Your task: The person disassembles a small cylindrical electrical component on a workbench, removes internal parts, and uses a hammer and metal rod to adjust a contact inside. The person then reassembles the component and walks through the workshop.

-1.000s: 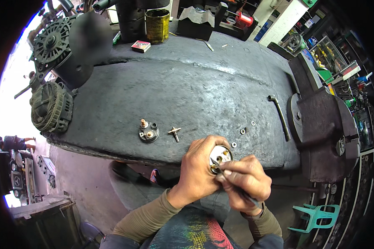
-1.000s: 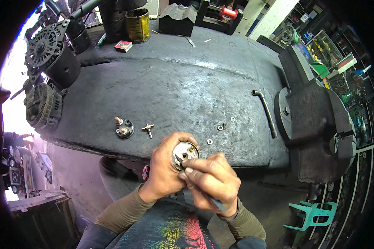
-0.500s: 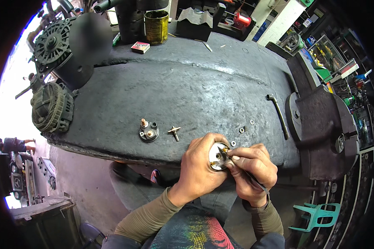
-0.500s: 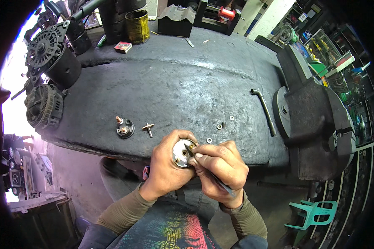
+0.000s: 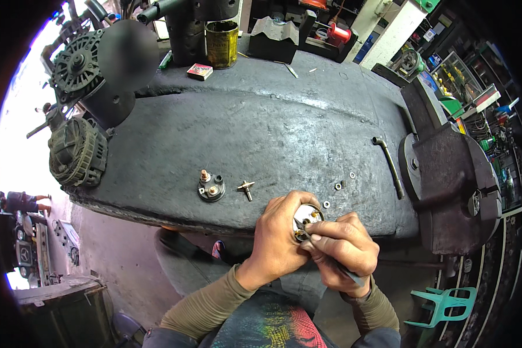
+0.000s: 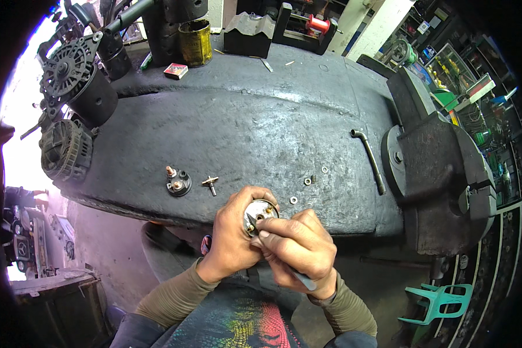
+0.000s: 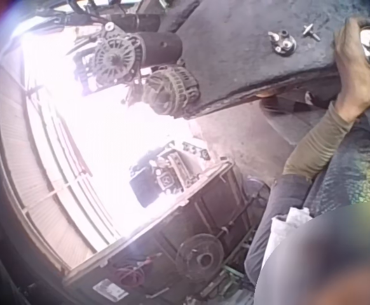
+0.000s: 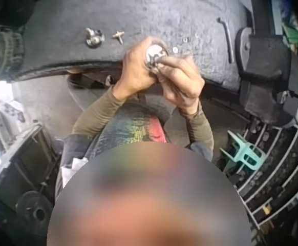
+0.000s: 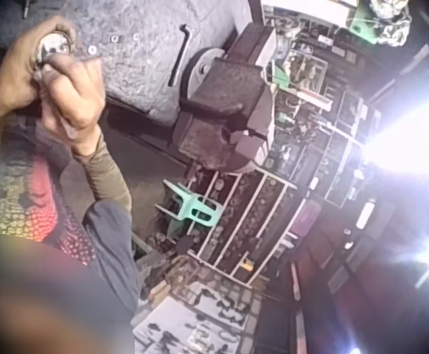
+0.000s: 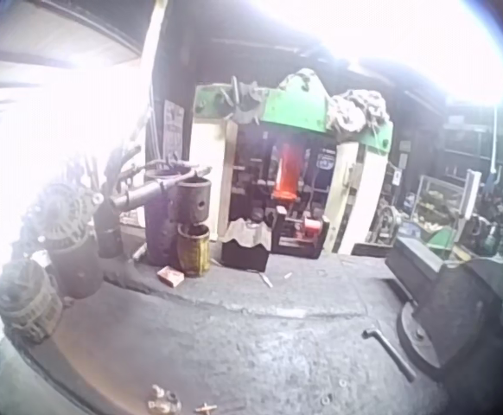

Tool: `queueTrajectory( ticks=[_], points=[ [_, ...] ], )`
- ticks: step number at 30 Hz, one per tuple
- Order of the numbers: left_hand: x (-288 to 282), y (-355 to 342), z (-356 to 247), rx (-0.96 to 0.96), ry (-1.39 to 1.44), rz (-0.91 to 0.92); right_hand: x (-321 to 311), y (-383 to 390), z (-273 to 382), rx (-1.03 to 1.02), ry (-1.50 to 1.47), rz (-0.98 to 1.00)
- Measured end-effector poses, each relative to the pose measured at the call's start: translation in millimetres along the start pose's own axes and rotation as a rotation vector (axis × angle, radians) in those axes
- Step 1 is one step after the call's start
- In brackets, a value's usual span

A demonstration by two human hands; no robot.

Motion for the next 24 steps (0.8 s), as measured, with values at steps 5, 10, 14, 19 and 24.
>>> queueTrajectory(
  ticks=[5,10,14,19,24],
  points=[
    [-1.0,0.2,-1.3,0.028,-0.027,0.0,0.9,0.6,1.6,-0.007,0.034,0.003],
    [0.4,0.7,1.1,0.002,-0.005,-0.01,-0.4,0.3,1.3,0.0,0.028,-0.001],
    [1.2,0.4,5.0,-0.073,0.039,0.004,-1.2,-0.6,-0.4,0.007,0.038,-0.034],
    [-0.4,-0.1,0.4,0.007,0.02,0.006,-0.4,-0.5,1.0,0.003,0.001,-0.017],
    [0.3,1.4,2.8,-0.031,0.019,0.003,-0.1,3.5,9.8,-0.062,0.022,-0.006]
  ],
)
Point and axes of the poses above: each hand's wrist, its own y-axis away from the middle knuckle, its own x-axis out of the palm, z = x × y, the point moved 5 cm from there along -y, towards the middle knuckle, and after that the axes turned 9 degrees about y, right-handed, at the moved point
